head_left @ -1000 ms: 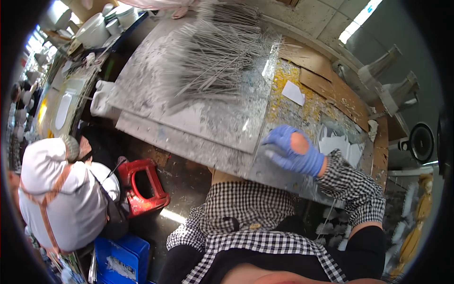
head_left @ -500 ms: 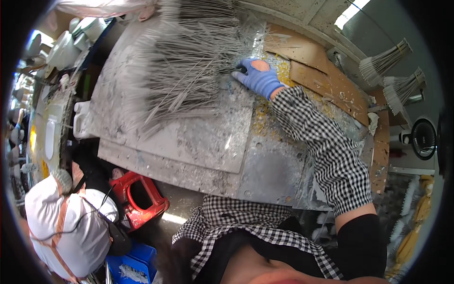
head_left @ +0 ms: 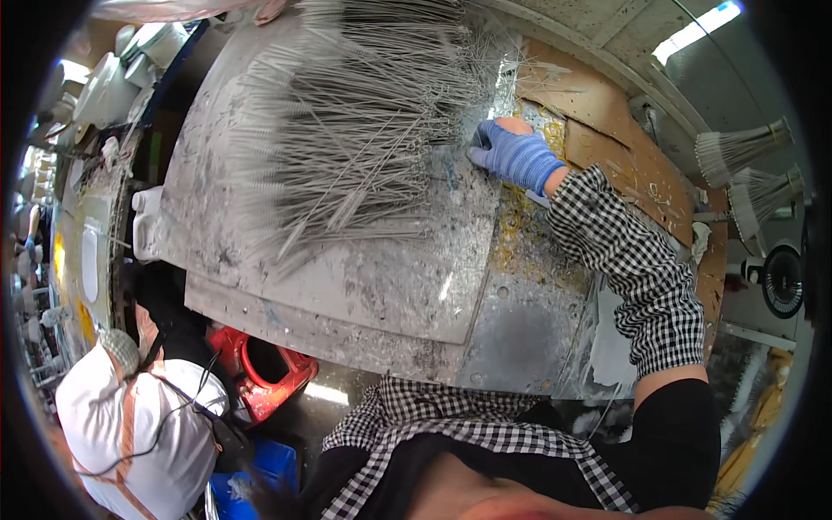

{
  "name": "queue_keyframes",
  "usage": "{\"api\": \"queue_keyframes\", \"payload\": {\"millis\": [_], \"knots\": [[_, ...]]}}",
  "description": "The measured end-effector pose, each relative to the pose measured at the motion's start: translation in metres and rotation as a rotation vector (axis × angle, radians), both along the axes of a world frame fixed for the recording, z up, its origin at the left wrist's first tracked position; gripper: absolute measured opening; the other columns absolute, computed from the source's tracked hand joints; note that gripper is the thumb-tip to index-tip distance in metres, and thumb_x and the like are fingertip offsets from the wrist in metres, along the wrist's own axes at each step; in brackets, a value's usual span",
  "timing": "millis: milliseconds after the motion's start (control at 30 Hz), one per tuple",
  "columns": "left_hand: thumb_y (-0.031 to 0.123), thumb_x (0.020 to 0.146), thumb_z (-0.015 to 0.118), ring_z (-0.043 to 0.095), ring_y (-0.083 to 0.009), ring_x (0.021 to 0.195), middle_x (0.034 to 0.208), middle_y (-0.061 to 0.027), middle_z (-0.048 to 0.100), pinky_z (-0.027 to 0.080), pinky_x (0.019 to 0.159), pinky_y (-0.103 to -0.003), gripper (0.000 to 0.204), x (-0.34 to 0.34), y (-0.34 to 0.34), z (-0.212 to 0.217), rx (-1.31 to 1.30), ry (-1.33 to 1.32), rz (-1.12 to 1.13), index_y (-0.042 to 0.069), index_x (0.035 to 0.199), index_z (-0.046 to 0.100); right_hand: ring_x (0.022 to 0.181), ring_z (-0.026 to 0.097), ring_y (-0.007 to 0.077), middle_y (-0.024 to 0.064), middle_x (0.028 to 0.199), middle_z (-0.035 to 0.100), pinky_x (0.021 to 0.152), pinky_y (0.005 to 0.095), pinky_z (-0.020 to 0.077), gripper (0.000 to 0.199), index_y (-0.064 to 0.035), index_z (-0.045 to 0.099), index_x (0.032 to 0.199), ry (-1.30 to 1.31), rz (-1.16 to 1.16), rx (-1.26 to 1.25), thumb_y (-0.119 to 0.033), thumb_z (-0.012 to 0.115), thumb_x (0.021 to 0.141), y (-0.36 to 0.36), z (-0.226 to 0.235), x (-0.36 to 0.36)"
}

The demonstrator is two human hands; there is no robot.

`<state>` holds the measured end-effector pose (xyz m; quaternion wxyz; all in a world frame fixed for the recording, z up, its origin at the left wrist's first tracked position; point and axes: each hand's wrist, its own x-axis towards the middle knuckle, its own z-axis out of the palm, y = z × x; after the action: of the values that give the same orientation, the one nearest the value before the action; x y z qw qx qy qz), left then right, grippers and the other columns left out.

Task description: Bundling thin filaments, applying adhesive, and organizing them on a factory workbench.

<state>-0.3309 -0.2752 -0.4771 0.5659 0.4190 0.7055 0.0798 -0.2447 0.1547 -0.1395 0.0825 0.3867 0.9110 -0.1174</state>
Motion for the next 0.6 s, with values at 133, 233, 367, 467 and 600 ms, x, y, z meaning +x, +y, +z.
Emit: {"api": "queue_keyframes", "payload": {"millis": [133,233,367,467,600], "knots": [[0.023,0.094,0.061,0.070,-0.0273,0.098,0.103,-0.0198,0.072,0.053,0.087,-0.040,0.028,-0.006,-0.005,0.002,-0.032,0.015,-0.022,0.004,0.113,0.070,0.084,0.069,0.0396,0.0248,0.087,0.070,0.082,0.0452,0.0555,0.044,0.0018,0.072,0.094,-0.073,0.044,-0.121,-0.040,0.061,0.086,0.000,-0.004,0.003],[0.023,0.094,0.061,0.070,-0.0275,0.099,0.103,-0.0203,0.071,0.053,0.088,-0.040,0.028,-0.016,-0.005,0.010,-0.011,0.065,-0.003,0.004,0.114,0.070,0.085,0.068,0.0408,0.0266,0.090,0.069,0.082,0.0462,0.0547,0.043,0.0035,0.071,0.095,-0.004,0.071,-0.074,-0.037,0.059,0.088,-0.008,0.000,0.023],[0.022,0.094,0.062,0.070,-0.0279,0.101,0.105,-0.0211,0.071,0.053,0.089,-0.040,0.029,-0.020,-0.033,0.035,-0.003,0.143,0.012,0.004,0.114,0.069,0.088,0.067,0.0426,0.0297,0.097,0.067,0.082,0.0466,0.0535,0.043,0.0053,0.067,0.104,-0.040,0.044,-0.073,-0.034,0.057,0.089,-0.004,-0.003,0.041],[0.022,0.094,0.062,0.070,-0.0282,0.102,0.105,-0.0216,0.071,0.052,0.090,-0.040,0.029,-0.028,-0.075,0.053,-0.022,0.224,0.073,0.003,0.115,0.069,0.085,0.068,0.0405,0.0297,0.098,0.067,0.078,0.0464,0.0546,0.044,0.0056,0.065,0.107,-0.043,0.110,-0.049,-0.034,0.056,0.089,-0.024,0.025,0.033],[0.033,0.092,0.062,0.067,-0.0371,0.094,0.097,-0.0206,0.070,0.054,0.083,-0.043,0.034,-0.041,-0.089,0.166,0.167,0.175,0.098,0.004,0.108,0.067,0.087,0.068,0.0326,0.0224,0.101,0.069,0.084,0.0427,0.0532,0.042,0.0005,0.065,0.118,0.044,0.072,-0.364,-0.030,0.053,0.092,-0.054,0.036,0.063]]}}
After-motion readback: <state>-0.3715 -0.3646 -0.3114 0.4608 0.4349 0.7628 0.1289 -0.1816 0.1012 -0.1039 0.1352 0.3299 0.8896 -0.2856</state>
